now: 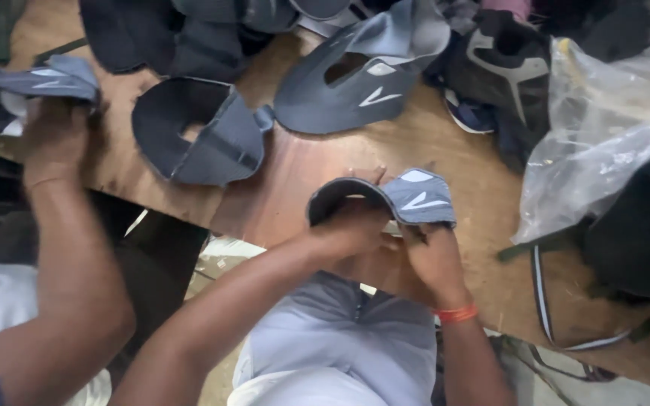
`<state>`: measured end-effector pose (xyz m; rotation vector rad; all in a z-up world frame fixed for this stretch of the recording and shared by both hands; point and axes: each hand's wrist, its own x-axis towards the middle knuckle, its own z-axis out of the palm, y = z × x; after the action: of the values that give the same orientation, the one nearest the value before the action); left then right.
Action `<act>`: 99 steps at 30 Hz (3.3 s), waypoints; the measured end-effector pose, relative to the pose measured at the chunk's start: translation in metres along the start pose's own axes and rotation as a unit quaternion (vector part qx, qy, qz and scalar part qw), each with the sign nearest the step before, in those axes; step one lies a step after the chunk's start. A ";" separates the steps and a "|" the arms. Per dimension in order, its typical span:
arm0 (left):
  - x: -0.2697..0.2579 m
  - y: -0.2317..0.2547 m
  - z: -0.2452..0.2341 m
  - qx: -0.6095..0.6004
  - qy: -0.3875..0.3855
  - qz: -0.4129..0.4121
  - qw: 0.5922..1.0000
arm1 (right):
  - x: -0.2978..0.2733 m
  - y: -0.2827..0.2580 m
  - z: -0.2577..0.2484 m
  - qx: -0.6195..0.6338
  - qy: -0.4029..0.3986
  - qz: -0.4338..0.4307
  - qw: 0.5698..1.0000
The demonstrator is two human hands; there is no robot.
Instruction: The person takes a gray shoe upper, inserts a stiffener into its heel, and presses and shapes the heel by hand to set it. They place the finished upper aside, pick up the next upper from the pile, and repeat the same heel-setting step on a crowded workbench.
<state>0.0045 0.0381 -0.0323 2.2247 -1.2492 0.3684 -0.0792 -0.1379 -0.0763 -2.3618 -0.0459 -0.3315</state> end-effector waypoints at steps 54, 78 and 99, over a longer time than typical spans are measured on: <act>-0.037 -0.043 0.079 0.013 -0.016 0.064 0.998 | -0.008 0.004 -0.019 -0.301 -0.136 -0.123 0.936; -0.009 -0.027 0.043 -0.224 -0.172 -0.186 0.941 | 0.007 -0.023 -0.012 -0.268 -0.122 -0.157 0.943; -0.044 -0.016 0.041 0.152 -0.223 0.122 0.955 | 0.029 0.017 -0.006 -0.172 -0.079 -0.076 0.979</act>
<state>-0.0061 0.0508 -0.0921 2.5064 -1.8221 0.1587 -0.0505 -0.1563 -0.0764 -2.7314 -0.2649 -0.2371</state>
